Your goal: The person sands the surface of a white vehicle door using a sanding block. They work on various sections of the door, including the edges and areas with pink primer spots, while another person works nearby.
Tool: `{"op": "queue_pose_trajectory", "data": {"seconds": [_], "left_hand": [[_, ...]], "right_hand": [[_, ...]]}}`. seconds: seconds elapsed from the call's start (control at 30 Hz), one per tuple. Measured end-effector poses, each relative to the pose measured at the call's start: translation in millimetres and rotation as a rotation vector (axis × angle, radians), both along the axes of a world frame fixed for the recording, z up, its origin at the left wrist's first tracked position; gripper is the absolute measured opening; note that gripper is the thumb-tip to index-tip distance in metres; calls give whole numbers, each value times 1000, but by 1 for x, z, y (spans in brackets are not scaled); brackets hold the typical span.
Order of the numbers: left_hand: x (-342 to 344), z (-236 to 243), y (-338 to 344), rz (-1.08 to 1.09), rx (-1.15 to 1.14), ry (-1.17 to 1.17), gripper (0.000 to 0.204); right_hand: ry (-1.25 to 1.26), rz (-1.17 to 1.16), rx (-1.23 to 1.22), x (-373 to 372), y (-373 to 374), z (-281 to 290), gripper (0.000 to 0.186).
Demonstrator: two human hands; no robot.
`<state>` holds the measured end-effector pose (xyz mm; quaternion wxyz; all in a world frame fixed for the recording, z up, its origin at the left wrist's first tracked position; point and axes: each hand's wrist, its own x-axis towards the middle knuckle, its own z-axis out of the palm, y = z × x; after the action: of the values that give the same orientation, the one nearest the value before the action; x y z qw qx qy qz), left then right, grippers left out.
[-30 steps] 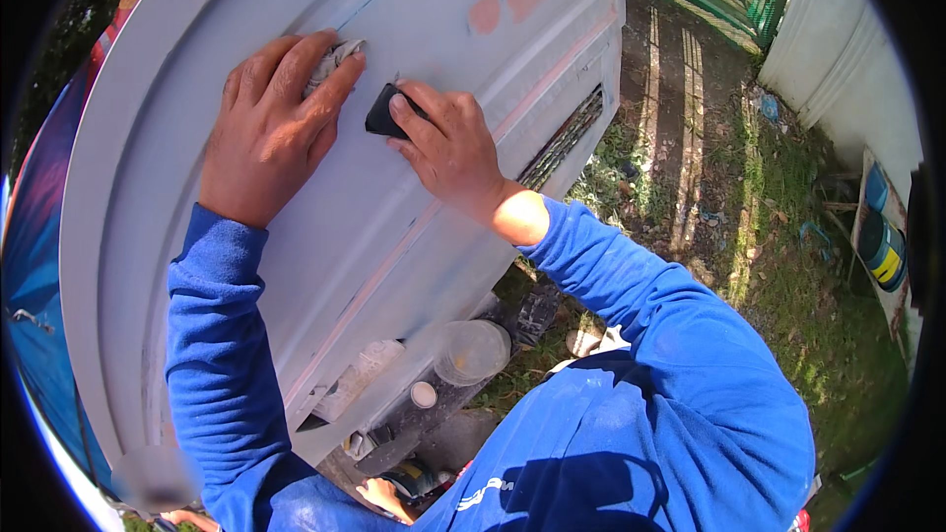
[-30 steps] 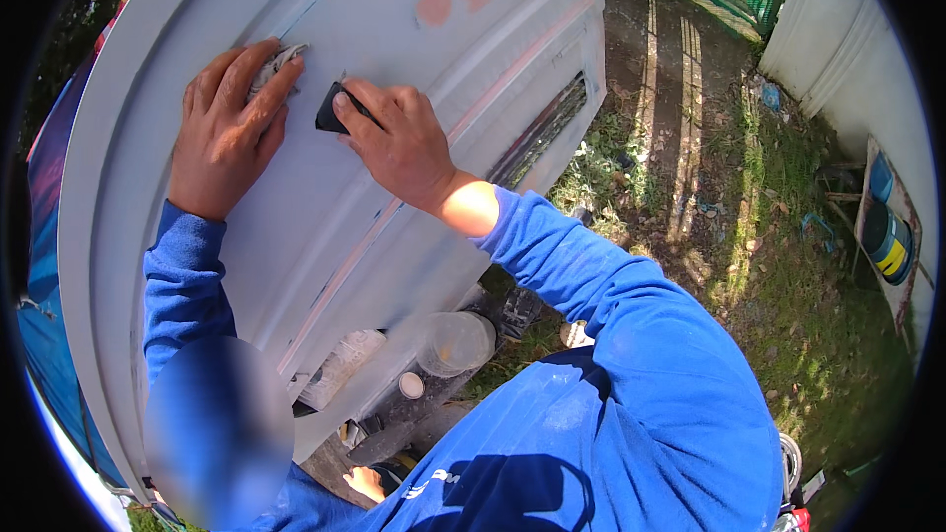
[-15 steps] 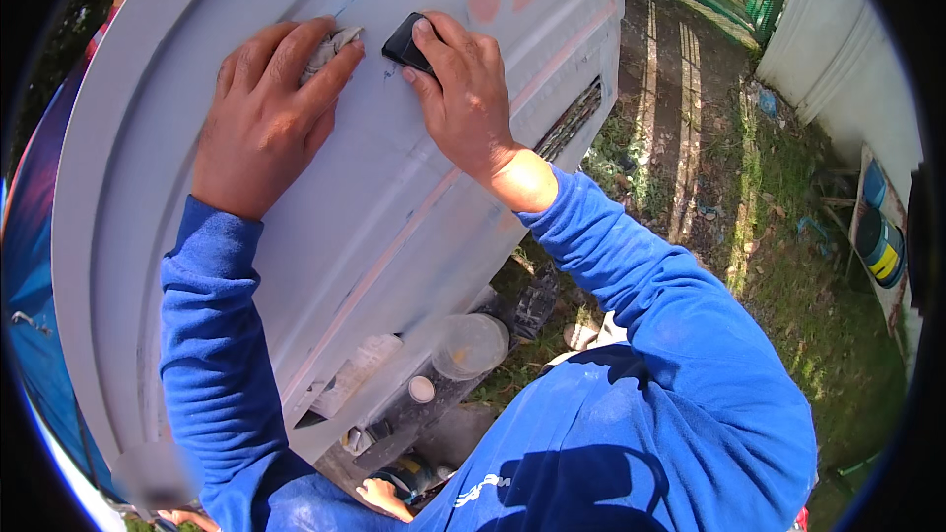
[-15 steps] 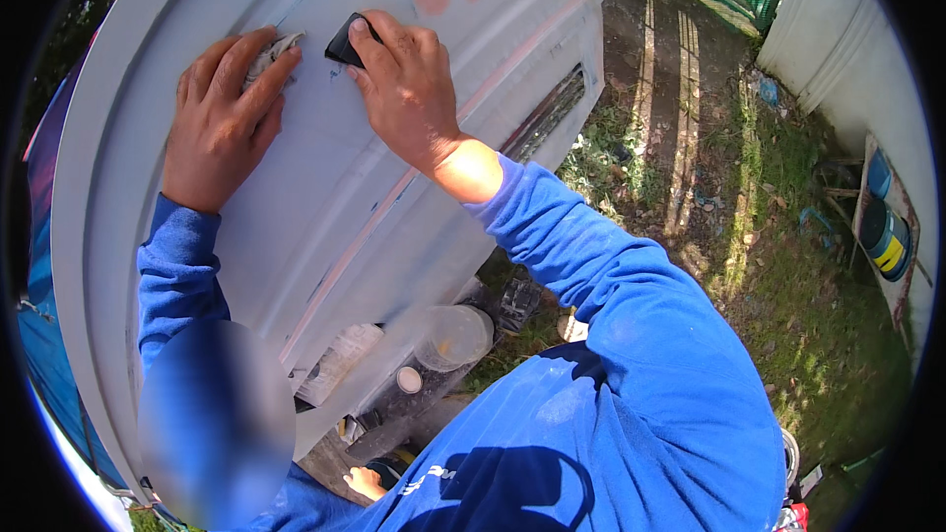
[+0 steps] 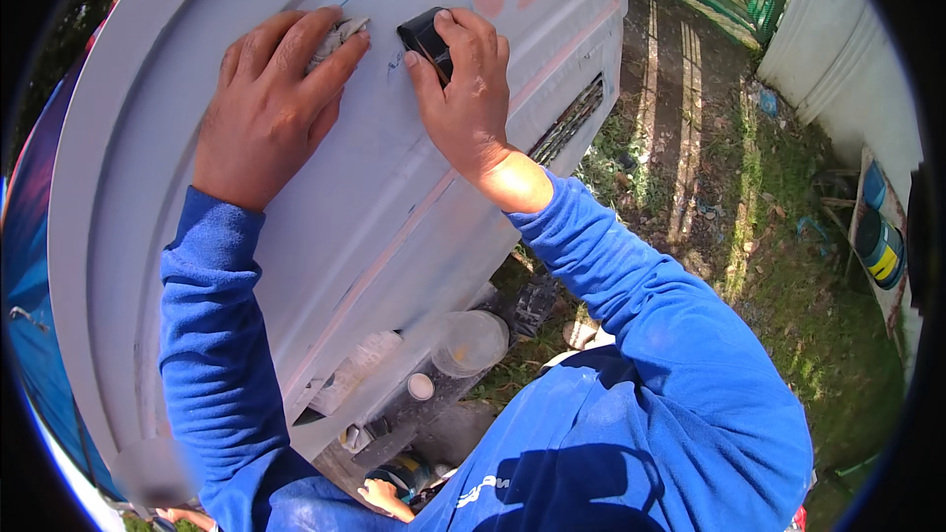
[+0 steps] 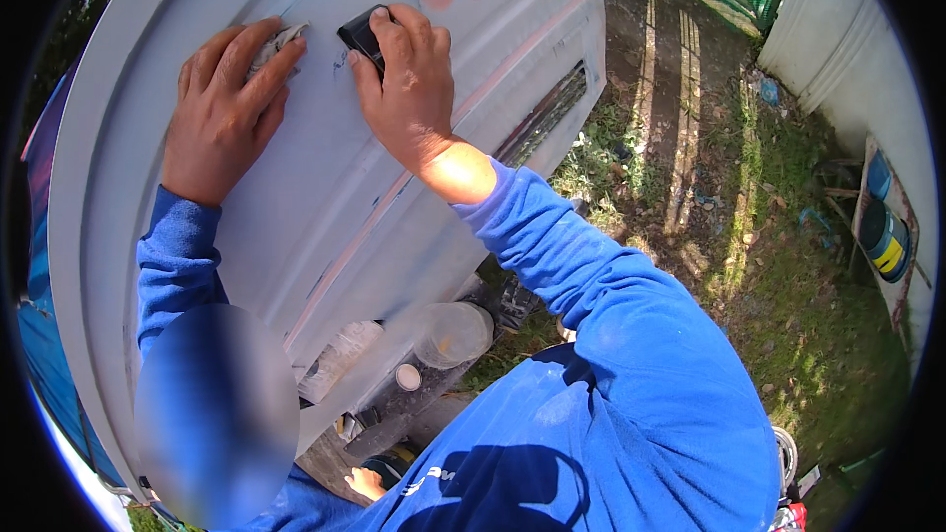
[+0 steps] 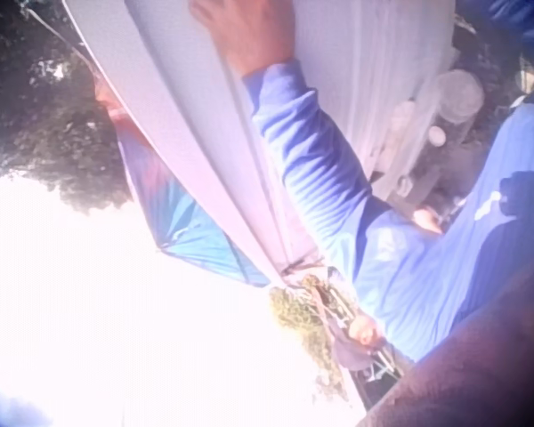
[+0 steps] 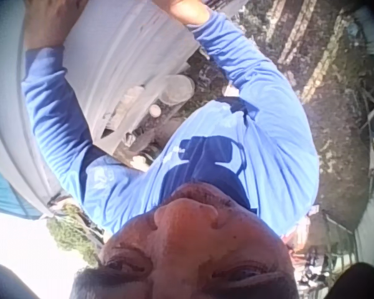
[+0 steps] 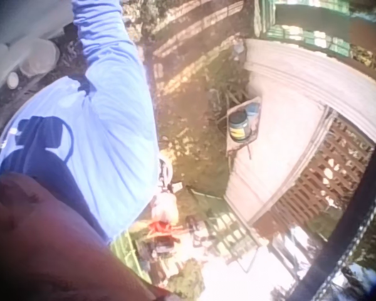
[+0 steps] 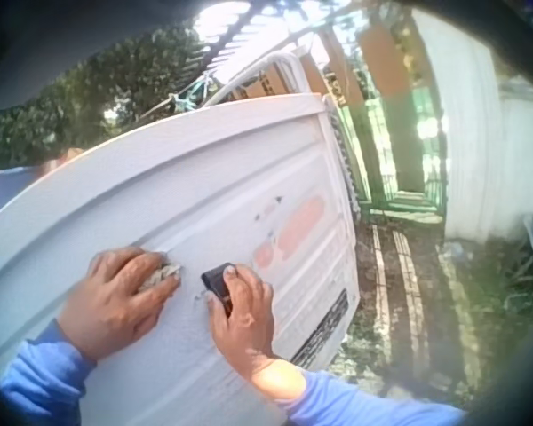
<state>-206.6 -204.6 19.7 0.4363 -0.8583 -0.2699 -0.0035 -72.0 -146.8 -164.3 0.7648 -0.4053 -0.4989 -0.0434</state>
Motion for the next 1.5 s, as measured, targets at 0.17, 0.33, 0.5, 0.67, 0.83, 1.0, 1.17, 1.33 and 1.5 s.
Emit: {"op": "queue_pose_trajectory", "data": {"seconds": [0.17, 0.33, 0.5, 0.67, 0.83, 1.0, 1.17, 1.33, 1.5], "left_hand": [[-5, -2, 1, 5, -12, -9, 48], [-1, 0, -2, 41, 16, 4, 47], [-5, -17, -2, 85, 115, -23, 50], [-8, -57, -12, 198, 231, -67, 53], [72, -126, 47, 102, -35, -10, 50], [125, -211, 55, 162, -234, -295, 58], [167, -188, 21, 661, -140, -1333, 88], [162, -170, 17, 933, 27, -1340, 106], [173, -180, 18, 1207, -84, -1205, 105]], "right_hand": [[-244, 151, 100, -8, -20, -8, 54], [-160, 110, 22, -24, -31, -5, 53], [-129, 26, -76, 61, 40, -8, 49], [-245, 153, -254, 155, 15, -57, 48], [-271, 334, -609, 209, -43, -172, 51], [-481, 305, -973, 315, -92, -286, 49], [-523, 133, -1395, 494, -175, -422, 51], [-541, 101, -1813, 616, -249, -514, 41], [-560, 133, -1986, 615, -234, -508, 44]]}}
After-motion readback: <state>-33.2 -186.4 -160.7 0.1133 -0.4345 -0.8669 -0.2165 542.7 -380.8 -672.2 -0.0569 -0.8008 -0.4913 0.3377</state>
